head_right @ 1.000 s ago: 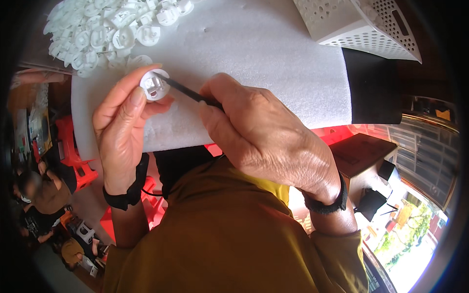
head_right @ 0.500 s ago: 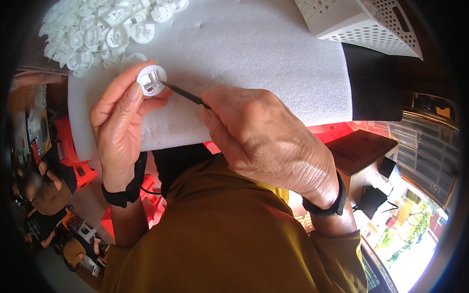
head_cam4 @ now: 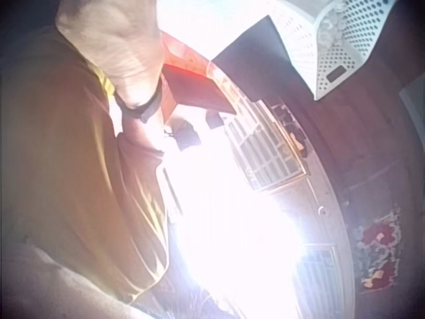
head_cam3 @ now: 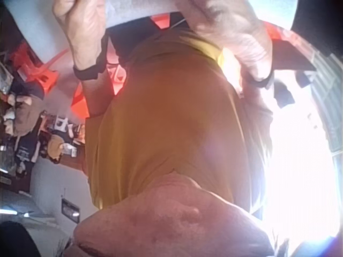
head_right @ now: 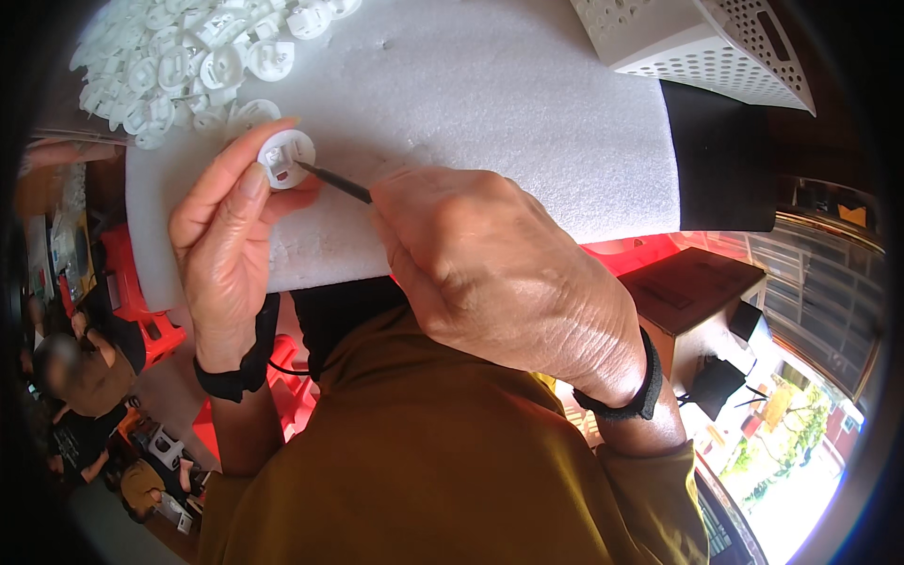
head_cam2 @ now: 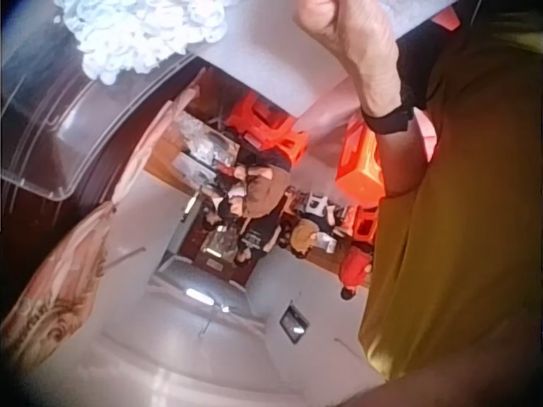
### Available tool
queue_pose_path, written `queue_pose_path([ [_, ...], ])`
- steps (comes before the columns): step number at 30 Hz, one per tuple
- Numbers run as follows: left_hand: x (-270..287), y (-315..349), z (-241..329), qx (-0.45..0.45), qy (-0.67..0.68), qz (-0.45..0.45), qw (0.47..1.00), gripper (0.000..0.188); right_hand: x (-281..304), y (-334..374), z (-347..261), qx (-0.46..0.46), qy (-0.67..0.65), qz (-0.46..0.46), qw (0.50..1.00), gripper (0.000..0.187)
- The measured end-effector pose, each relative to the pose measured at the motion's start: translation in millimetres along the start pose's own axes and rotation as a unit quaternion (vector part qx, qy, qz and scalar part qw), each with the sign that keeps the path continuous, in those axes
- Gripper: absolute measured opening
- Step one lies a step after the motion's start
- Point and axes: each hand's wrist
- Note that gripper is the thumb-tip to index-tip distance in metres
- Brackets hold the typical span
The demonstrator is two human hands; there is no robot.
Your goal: Cleaning and deburring white plastic components using a small tool.
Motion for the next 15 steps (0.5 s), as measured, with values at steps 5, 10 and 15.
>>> queue_pose_path([
  [5, 2.8, 1.0, 1.5, 0.012, -0.031, -0.025, 0.999, 0.033, -3.8, -2.2, 3.5, 0.017, 0.016, 0.002, 1.0, 0.017],
  [10, 1.3, 1.0, 2.7, 0.017, -0.052, -0.033, 0.998, 0.033, -2.5, -4.0, 6.2, 0.022, -0.003, -0.018, 1.0, 0.015],
  [15, 3.7, -0.7, 0.7, 0.001, -0.07, -0.042, 0.997, 0.032, -1.9, -8.0, 1.9, -0.056, -0.039, -0.022, 0.997, 0.004],
])
Point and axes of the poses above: each hand's wrist, its own y-axis away from the middle knuckle, its own x-axis out of the back of the hand, z = x × y, and after that the axes turned 13 degrees about -y, right-handed
